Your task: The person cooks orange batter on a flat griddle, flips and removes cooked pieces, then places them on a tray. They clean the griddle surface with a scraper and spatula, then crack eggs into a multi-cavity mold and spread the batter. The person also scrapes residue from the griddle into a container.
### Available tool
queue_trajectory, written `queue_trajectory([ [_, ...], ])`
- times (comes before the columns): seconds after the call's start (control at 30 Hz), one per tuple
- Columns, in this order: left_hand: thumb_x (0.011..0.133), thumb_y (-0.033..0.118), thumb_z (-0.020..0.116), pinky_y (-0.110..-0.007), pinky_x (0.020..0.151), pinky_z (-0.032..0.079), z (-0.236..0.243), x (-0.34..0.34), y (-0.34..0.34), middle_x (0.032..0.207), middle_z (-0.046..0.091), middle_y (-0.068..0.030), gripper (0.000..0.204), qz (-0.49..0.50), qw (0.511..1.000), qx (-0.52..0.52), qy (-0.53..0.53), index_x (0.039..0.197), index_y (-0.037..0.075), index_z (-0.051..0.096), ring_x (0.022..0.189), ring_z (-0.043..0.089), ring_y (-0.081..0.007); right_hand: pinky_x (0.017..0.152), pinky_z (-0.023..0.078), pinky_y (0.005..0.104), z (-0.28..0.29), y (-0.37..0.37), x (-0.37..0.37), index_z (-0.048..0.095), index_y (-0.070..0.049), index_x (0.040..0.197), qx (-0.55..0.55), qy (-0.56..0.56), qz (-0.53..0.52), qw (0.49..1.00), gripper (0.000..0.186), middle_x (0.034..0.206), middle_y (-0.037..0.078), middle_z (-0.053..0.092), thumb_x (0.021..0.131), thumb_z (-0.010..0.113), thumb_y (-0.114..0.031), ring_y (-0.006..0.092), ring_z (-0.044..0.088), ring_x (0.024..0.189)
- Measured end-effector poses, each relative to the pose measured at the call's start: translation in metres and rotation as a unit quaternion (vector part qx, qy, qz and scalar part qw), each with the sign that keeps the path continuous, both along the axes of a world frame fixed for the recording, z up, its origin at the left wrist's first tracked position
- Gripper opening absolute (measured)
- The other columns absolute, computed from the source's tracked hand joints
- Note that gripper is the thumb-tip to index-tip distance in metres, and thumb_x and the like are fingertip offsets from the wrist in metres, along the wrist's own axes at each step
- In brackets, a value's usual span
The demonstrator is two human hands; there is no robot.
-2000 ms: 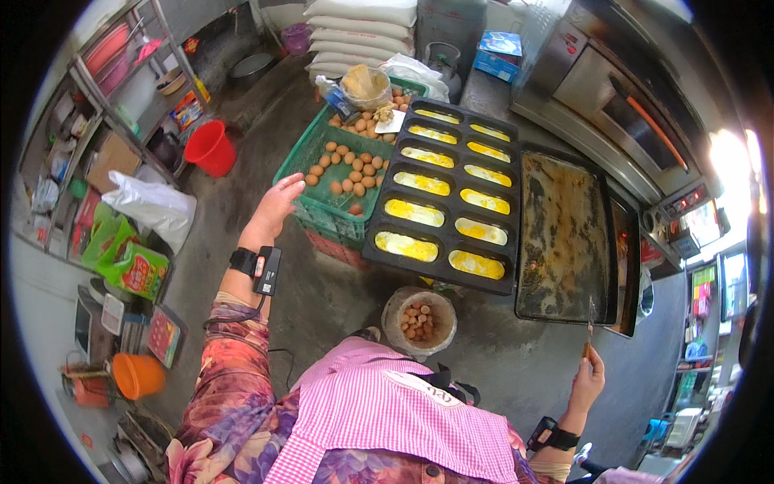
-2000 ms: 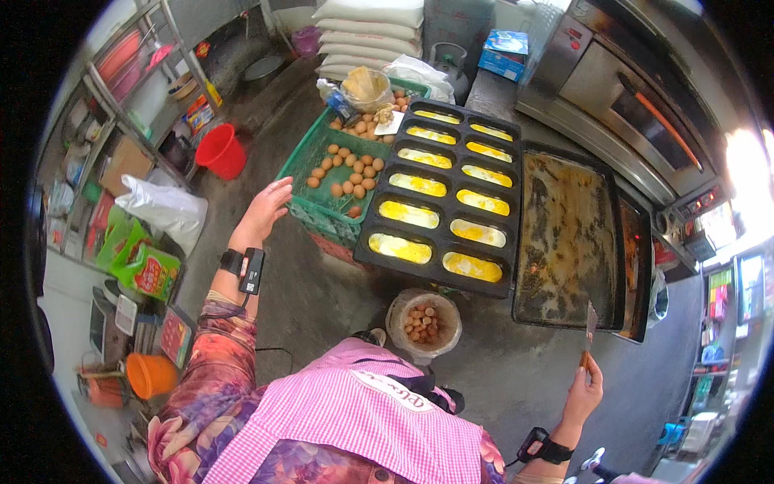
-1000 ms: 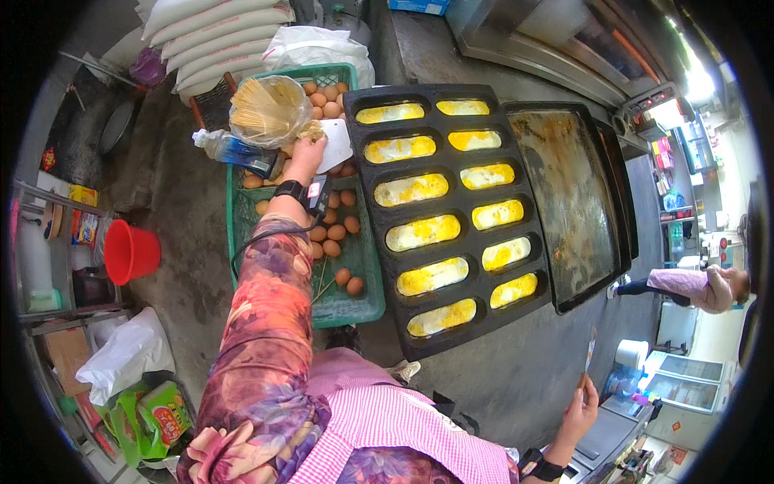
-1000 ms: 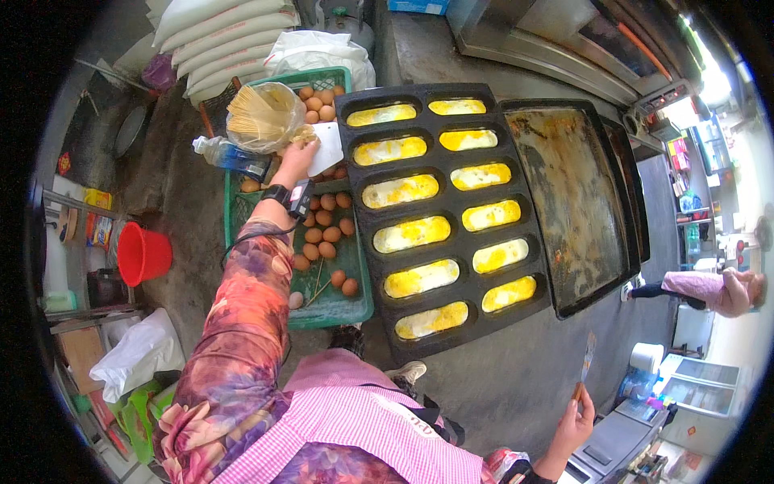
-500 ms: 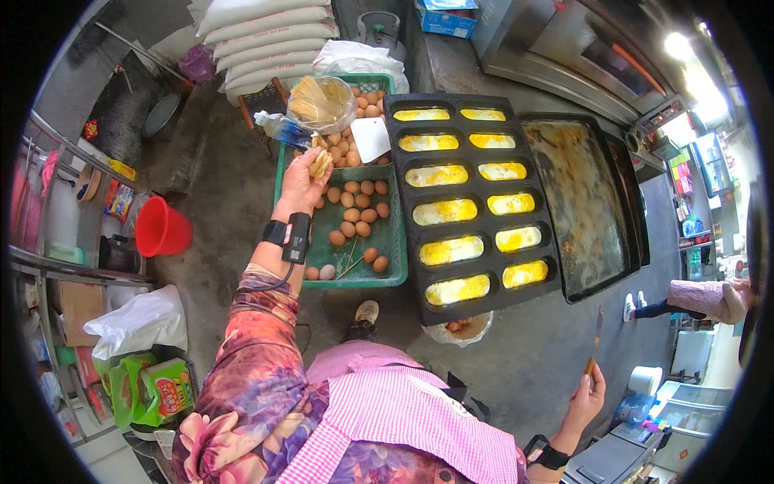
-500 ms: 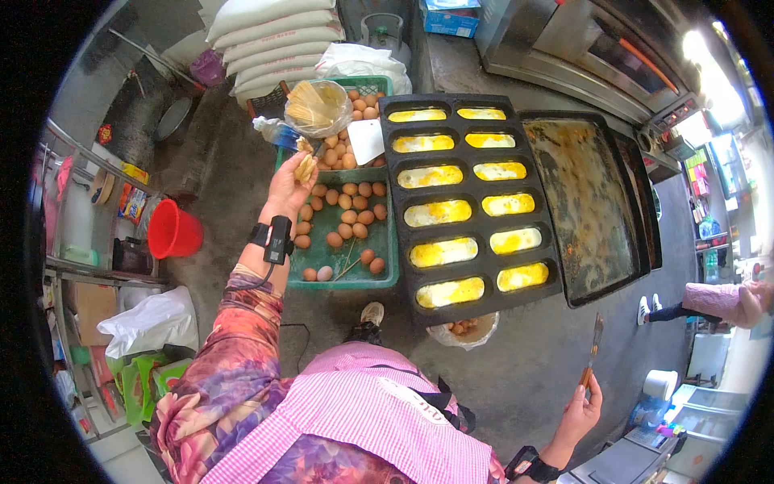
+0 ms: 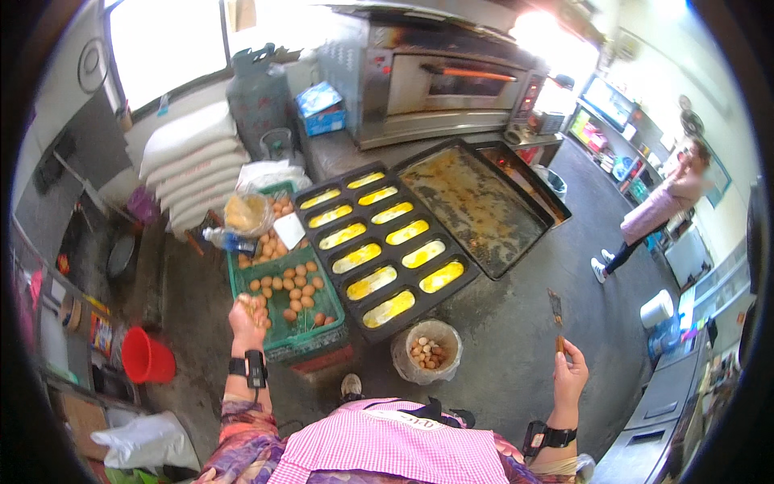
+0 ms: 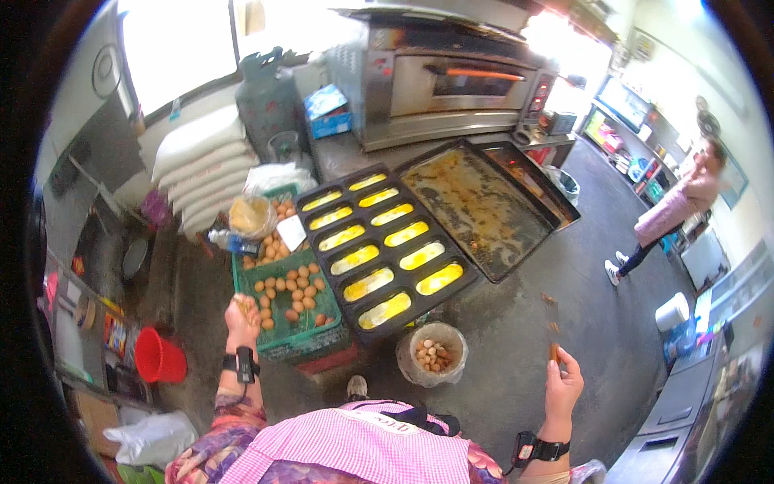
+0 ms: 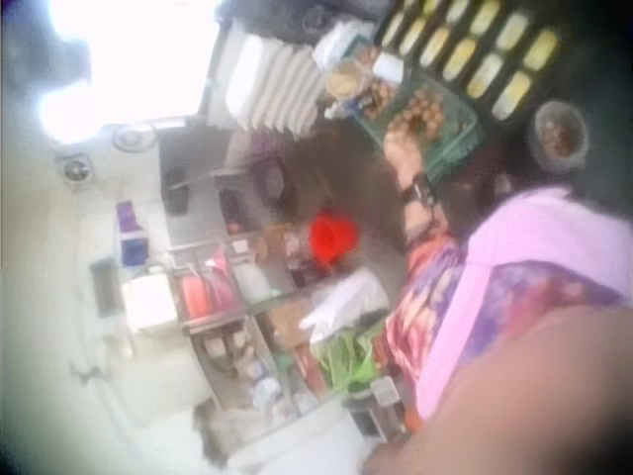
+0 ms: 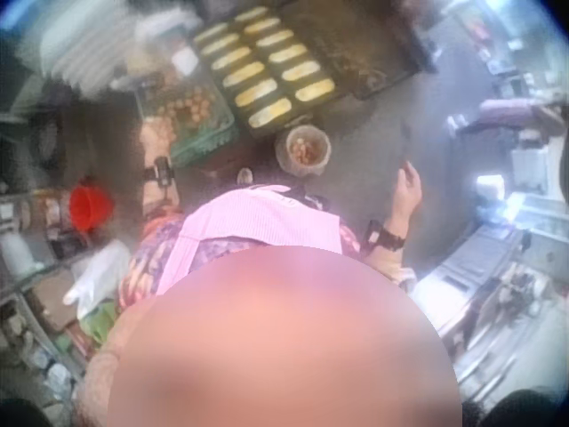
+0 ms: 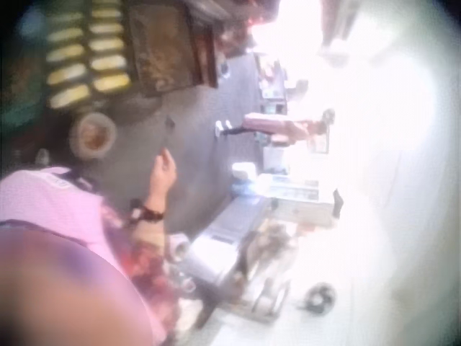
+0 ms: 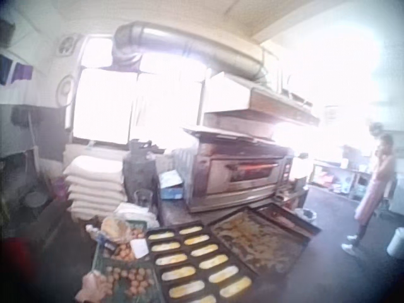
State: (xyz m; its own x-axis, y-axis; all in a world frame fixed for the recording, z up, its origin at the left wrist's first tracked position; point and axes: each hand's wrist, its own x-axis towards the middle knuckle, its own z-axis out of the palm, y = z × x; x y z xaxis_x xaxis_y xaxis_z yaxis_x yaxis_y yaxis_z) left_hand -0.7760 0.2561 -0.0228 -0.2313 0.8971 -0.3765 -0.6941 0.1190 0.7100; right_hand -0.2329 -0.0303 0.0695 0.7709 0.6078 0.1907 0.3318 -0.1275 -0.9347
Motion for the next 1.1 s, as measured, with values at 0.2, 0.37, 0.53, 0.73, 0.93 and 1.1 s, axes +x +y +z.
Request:
queue_trajectory([
  [0.2, 0.092, 0.03, 0.046, -0.027, 0.034, 0.028, 0.001, -0.005, -0.04, 0.057, 0.046, -0.0035, 0.026, -0.063, 0.997, -0.034, -0.029, 0.072, 0.014, 0.046, 0.038, 0.036, -0.0139, 0.049, 0.035, 0.0166, 0.002, -0.027, 0.007, 0.062, -0.003, 0.112, 0.023, 0.004, -0.004, 1.0, 0.027, 0.074, -0.004, 0.059, 0.085, 0.06, -0.001, 0.001, 0.044, 0.054],
  [0.37, 0.096, 0.031, 0.046, -0.026, 0.035, 0.028, 0.01, 0.005, -0.06, 0.054, 0.039, -0.0013, 0.027, -0.109, 0.993, 0.018, 0.03, 0.076, 0.014, 0.044, 0.039, 0.037, -0.0119, 0.049, 0.038, 0.0175, -0.002, -0.038, 0.012, 0.061, -0.004, 0.113, 0.066, -0.01, -0.008, 0.998, 0.027, 0.08, -0.002, 0.061, 0.085, 0.061, -0.004, 0.0018, 0.047, 0.054],
  [0.53, 0.096, 0.01, 0.039, -0.023, 0.039, 0.035, 0.013, 0.022, -0.069, 0.081, 0.054, -0.0055, 0.05, -0.152, 0.987, 0.024, 0.038, 0.144, 0.015, 0.026, 0.049, 0.046, -0.0108, 0.058, 0.043, 0.0184, 0.002, -0.046, 0.006, 0.062, -0.002, 0.112, 0.066, 0.02, -0.009, 0.998, 0.028, 0.091, 0.0, 0.065, 0.083, 0.062, -0.002, 0.0029, 0.053, 0.065],
  [0.73, 0.098, 0.016, 0.041, -0.024, 0.037, 0.03, 0.005, 0.035, -0.071, 0.071, 0.048, -0.0009, 0.034, -0.126, 0.992, -0.014, 0.023, 0.131, 0.011, 0.041, 0.047, 0.039, -0.0091, 0.054, 0.039, 0.0174, 0.003, -0.054, -0.001, 0.063, -0.003, 0.111, 0.079, 0.038, -0.001, 0.996, 0.028, 0.081, -0.002, 0.063, 0.083, 0.063, -0.004, 0.0011, 0.049, 0.06],
  [0.93, 0.095, 0.022, 0.049, -0.026, 0.038, 0.029, 0.008, 0.038, -0.069, 0.064, 0.042, 0.0012, 0.018, -0.175, 0.984, -0.007, 0.003, 0.104, 0.007, 0.054, 0.047, 0.038, -0.0106, 0.05, 0.038, 0.0184, -0.002, -0.061, 0.0, 0.063, -0.004, 0.111, 0.075, 0.054, -0.008, 0.996, 0.028, 0.072, -0.004, 0.06, 0.084, 0.064, -0.006, 0.002, 0.047, 0.054],
  [1.1, 0.088, 0.01, 0.056, -0.023, 0.048, 0.04, -0.003, 0.045, -0.06, 0.071, 0.049, -0.0013, 0.008, -0.201, 0.979, 0.027, 0.019, 0.094, 0.007, 0.055, 0.061, 0.05, -0.0141, 0.048, 0.037, 0.0188, -0.002, -0.066, 0.002, 0.063, -0.005, 0.112, 0.075, 0.088, -0.019, 0.993, 0.028, 0.07, -0.004, 0.059, 0.084, 0.063, -0.006, 0.0022, 0.046, 0.052],
])
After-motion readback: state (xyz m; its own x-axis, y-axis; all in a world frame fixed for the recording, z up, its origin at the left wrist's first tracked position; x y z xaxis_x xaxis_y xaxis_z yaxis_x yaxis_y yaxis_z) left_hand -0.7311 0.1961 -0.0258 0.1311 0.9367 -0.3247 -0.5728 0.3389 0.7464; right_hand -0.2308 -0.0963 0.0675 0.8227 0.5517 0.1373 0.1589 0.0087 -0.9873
